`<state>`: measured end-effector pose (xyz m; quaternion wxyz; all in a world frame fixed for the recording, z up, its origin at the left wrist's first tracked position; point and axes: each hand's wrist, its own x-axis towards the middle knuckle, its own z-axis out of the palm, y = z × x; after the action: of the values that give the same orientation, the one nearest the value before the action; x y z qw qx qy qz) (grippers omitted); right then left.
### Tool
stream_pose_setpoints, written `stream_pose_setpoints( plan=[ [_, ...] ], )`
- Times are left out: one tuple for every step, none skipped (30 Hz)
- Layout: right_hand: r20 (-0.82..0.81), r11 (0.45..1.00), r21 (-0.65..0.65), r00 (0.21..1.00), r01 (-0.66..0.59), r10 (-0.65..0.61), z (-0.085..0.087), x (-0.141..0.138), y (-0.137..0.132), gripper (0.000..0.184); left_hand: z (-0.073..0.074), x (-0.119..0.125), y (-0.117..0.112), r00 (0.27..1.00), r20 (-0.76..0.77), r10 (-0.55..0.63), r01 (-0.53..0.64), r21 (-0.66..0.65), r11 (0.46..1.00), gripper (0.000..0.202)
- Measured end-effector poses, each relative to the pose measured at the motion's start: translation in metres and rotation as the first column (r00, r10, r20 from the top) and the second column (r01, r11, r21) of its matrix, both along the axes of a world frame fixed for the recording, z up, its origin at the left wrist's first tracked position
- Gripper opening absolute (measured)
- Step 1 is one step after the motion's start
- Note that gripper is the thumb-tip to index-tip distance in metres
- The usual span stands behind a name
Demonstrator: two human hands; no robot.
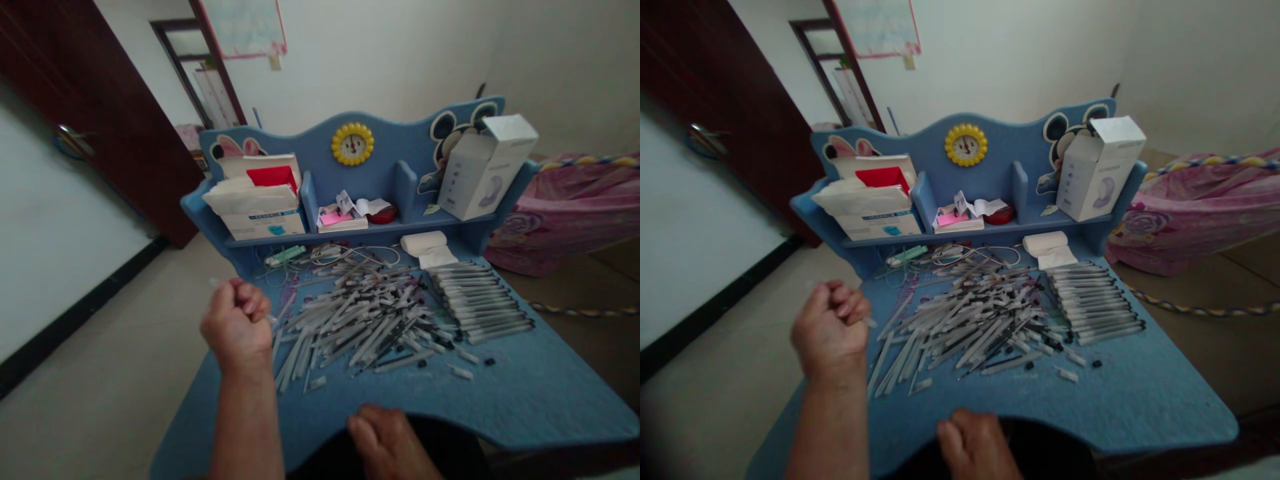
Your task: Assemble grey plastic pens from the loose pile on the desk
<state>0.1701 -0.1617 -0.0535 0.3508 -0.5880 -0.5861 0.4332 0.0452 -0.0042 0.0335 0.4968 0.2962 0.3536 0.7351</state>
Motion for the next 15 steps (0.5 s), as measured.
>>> stream_pose_setpoints(
  plan=[
    [0.058,0.998,0.018,0.996,0.067,-0.068,-0.002,0.010,0.002,0.040,-0.001,0.001,0.003,0.994,-0.095,-0.054,0.054,0.001,0.999,0.016],
    [0.139,0.988,0.074,0.979,0.139,-0.148,-0.003,0.022,0.007,0.038,-0.005,0.005,0.004,0.967,-0.199,-0.162,0.154,-0.058,0.986,0.017],
    [0.231,0.978,0.122,0.954,0.166,-0.191,-0.002,0.036,0.013,0.035,-0.011,0.011,0.005,0.912,-0.314,-0.264,0.233,-0.133,0.963,0.019],
    [0.321,0.972,0.156,0.922,0.176,-0.218,0.001,0.050,0.021,0.033,-0.020,0.019,0.005,0.821,-0.461,-0.338,0.274,-0.201,0.940,0.021],
    [0.411,0.965,0.172,0.876,0.196,-0.251,0.004,0.065,0.029,0.032,-0.029,0.028,0.004,0.679,-0.639,-0.361,0.275,-0.234,0.933,0.024],
    [0.499,0.958,0.177,0.819,0.223,-0.283,0.007,0.078,0.037,0.030,-0.038,0.036,0.004,0.463,-0.815,-0.349,0.283,-0.237,0.929,0.026],
    [0.581,0.951,0.174,0.753,0.257,-0.310,0.011,0.090,0.045,0.029,-0.046,0.044,0.004,0.198,-0.940,-0.278,0.295,-0.213,0.931,0.028],
    [0.656,0.942,0.169,0.680,0.292,-0.328,0.013,0.100,0.052,0.027,-0.052,0.051,0.004,0.111,-0.966,-0.235,0.305,-0.192,0.933,0.026],
    [0.716,0.934,0.163,0.613,0.317,-0.333,0.014,0.109,0.058,0.026,-0.057,0.057,0.003,0.059,-0.977,-0.205,0.313,-0.177,0.933,0.023],
    [0.764,0.931,0.152,0.558,0.330,-0.323,0.015,0.116,0.063,0.026,-0.060,0.062,0.002,0.005,-0.985,-0.171,0.324,-0.160,0.933,0.020],
    [0.803,0.931,0.136,0.513,0.339,-0.304,0.015,0.122,0.068,0.027,-0.061,0.067,0.000,-0.050,-0.989,-0.139,0.340,-0.148,0.929,0.016],
    [0.831,0.933,0.117,0.481,0.341,-0.280,0.014,0.126,0.072,0.029,-0.062,0.072,-0.002,-0.102,-0.988,-0.113,0.354,-0.142,0.924,0.015],
    [0.852,0.935,0.098,0.458,0.340,-0.256,0.013,0.129,0.076,0.031,-0.062,0.077,-0.005,-0.147,-0.985,-0.090,0.357,-0.138,0.924,0.017],
    [0.866,0.938,0.083,0.442,0.337,-0.236,0.011,0.132,0.079,0.032,-0.062,0.081,-0.007,-0.190,-0.979,-0.071,0.363,-0.137,0.922,0.017],
    [0.874,0.940,0.074,0.433,0.332,-0.221,0.009,0.133,0.082,0.034,-0.063,0.085,-0.009,-0.226,-0.973,-0.053,0.368,-0.136,0.920,0.018]
  ],
)
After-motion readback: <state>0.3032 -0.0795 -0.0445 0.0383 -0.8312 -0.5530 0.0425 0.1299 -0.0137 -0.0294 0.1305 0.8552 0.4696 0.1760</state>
